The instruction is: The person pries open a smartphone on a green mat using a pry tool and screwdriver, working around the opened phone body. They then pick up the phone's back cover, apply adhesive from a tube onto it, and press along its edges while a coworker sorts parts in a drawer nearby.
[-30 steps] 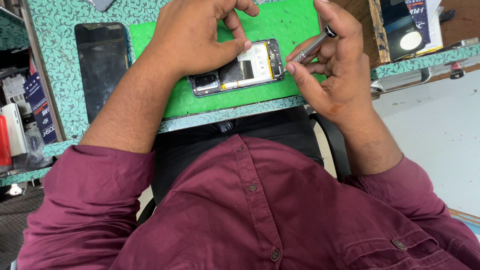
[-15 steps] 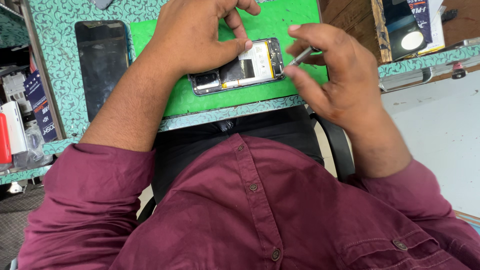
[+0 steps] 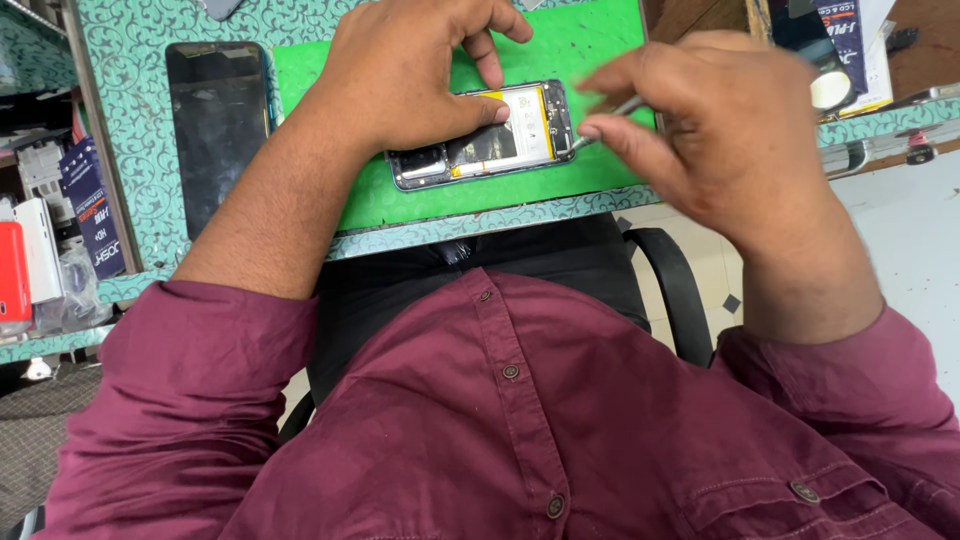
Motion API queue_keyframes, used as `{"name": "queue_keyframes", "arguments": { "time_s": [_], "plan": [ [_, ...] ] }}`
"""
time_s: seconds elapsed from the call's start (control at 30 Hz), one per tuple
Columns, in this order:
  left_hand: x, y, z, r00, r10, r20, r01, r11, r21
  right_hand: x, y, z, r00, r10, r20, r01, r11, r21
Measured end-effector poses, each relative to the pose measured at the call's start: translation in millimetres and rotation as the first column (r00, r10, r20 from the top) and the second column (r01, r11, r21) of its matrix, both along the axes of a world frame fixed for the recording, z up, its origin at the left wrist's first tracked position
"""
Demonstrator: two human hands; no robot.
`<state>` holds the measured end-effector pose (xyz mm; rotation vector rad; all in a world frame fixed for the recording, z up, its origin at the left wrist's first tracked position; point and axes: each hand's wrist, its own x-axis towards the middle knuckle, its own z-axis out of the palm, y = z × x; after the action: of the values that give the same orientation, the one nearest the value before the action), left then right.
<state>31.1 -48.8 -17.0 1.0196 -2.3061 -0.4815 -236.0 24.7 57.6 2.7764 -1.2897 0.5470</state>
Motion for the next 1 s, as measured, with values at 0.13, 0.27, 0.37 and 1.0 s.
{"name": "queue_keyframes", "arguments": {
  "time_s": [0.13, 0.27, 0.37, 1.0],
  "plan": [
    [-1, 0, -1, 1.0, -0.022, -0.021, 0.021, 0.998, -0.059, 2, 2, 0, 0.993, 0.102, 0.066, -0.104, 0.994, 0.034],
    [-4, -2, -2, 0.999, -0.028, -0.017, 0.027, 0.998, -0.053, 2, -2, -2, 0.974, 0.223, 0.043, -0.217, 0.971, -0.101],
    [-9, -3, -3, 1.0, -0.019, -0.01, 0.018, 0.999, -0.026, -4, -3, -7, 0.994, 0.105, 0.002, -0.105, 0.992, -0.07],
    [-31, -14, -15, 0.999, -0.02, -0.048, 0.019, 1.0, -0.024, -26, -16, -24, 0.977, 0.126, 0.173, -0.152, 0.978, 0.144]
  ]
}}
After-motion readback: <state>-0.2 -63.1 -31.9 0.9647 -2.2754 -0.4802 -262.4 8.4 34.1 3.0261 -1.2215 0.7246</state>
